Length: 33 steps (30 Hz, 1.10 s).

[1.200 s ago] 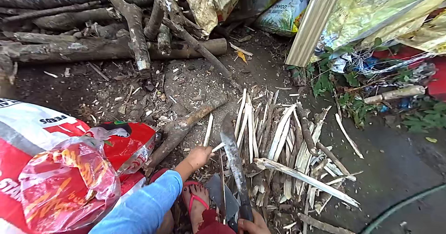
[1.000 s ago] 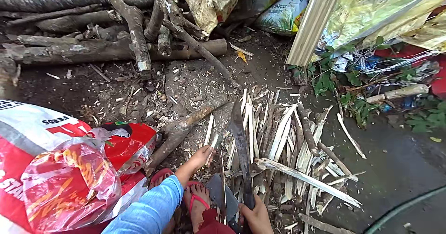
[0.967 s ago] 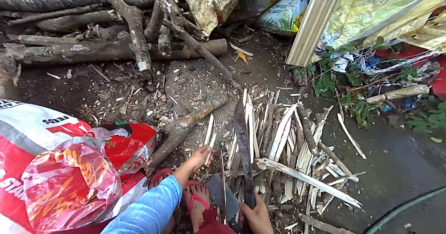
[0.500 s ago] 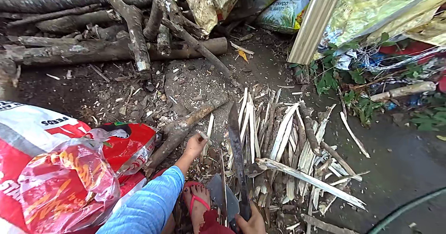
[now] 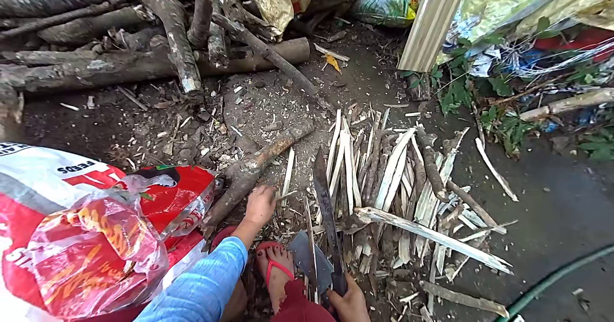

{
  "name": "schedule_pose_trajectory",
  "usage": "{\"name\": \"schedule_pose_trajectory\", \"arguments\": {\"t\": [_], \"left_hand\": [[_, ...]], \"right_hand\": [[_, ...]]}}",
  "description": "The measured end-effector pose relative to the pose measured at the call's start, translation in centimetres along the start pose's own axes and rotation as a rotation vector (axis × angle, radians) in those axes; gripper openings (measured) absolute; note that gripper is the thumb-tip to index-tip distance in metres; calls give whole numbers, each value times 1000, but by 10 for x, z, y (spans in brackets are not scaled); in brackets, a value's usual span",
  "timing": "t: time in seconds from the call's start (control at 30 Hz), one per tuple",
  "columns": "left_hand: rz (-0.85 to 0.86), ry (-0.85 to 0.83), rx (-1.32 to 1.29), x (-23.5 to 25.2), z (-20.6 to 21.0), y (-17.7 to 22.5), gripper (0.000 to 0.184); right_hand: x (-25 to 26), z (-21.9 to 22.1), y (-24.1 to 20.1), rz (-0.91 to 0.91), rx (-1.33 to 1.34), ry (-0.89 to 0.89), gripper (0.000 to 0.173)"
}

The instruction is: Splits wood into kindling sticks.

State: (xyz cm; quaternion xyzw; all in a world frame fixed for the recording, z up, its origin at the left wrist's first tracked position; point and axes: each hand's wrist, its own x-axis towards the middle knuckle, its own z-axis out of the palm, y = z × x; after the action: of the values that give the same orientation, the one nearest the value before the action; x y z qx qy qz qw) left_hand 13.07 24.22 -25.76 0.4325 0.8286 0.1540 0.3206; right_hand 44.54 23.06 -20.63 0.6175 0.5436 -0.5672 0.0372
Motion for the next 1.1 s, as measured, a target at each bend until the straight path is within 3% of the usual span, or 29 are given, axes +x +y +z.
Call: {"name": "schedule_pose_trajectory", "arguments": {"t": [0.07,0.13,0.23,0.37,0.47,0.6,0.9,1.1], "left_hand": [[49,-163,106,14,6,18,39],[-13,-311,217,29,14,36,48],[-79,-357,342,44,23,48,50],[-50,-280,218,43,6,66,38],[127,-189,-8,39,-12,81,35],[284,-96,-153,50,-6,83,33],[219,-100,-166,60,21,60,32],[239,-100,-139,61,25,59,31]], "right_hand": [[0,2,-2,7,12,1,44],[-2,2,-5,16,22,-6,43],[-3,0,-6,8,27,-5,44],[-2,-4,-2,-15,41,13,47],[0,-5,1,-43,71,49,46],[0,-9,-7,-126,20,105,48],[4,-2,-14,-228,-161,164,49],[12,4,-15,-166,-206,128,49]]}}
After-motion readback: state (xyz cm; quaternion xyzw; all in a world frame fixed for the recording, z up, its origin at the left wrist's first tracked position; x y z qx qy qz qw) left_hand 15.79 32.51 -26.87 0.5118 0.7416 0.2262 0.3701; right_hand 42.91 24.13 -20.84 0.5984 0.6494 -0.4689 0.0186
